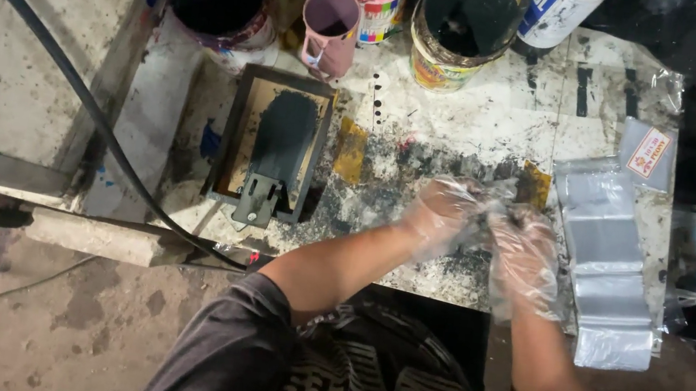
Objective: Applying ink to a small screen printing frame using a squeegee and organizing plastic sleeves on a workbench.
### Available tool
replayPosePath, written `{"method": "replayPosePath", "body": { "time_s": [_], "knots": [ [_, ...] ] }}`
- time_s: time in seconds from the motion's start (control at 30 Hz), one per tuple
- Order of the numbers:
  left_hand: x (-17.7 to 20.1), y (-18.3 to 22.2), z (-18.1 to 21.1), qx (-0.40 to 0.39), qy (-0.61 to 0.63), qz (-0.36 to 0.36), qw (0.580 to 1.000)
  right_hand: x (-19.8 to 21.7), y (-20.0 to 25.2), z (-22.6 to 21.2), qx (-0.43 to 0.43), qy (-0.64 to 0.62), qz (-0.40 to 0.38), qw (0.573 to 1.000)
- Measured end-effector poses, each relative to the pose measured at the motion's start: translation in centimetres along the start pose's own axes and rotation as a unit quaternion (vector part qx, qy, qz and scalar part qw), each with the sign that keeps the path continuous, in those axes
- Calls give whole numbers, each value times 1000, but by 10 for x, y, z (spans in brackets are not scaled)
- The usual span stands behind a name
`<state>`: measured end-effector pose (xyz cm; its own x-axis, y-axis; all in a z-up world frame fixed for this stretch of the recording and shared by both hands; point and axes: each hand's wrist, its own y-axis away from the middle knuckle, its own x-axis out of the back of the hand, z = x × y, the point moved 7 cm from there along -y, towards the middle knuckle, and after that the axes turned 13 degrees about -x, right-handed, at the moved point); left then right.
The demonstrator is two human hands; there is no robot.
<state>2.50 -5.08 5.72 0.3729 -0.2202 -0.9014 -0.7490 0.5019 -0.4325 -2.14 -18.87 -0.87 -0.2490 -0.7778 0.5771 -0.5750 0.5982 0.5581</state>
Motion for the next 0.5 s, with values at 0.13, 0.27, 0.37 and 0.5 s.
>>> {"method": "replayPosePath", "body": {
  "time_s": [0.13, 0.27, 0.37, 0.5],
  "knots": [
    [-8, -10, 10, 29, -90, 120, 988, 26, -5, 15, -45, -67, 16, 997],
    [-4, -13, 6, 52, -95, 126, 986, 45, -1, 21, -101, -158, 35, 982],
    [18, -4, -1, 55, -167, 187, 967, 41, 10, 6, -100, -92, 44, 990],
    [54, 13, -19, 70, -234, 245, 938, 47, -9, 42, -48, -180, 37, 982]
  ]
}}
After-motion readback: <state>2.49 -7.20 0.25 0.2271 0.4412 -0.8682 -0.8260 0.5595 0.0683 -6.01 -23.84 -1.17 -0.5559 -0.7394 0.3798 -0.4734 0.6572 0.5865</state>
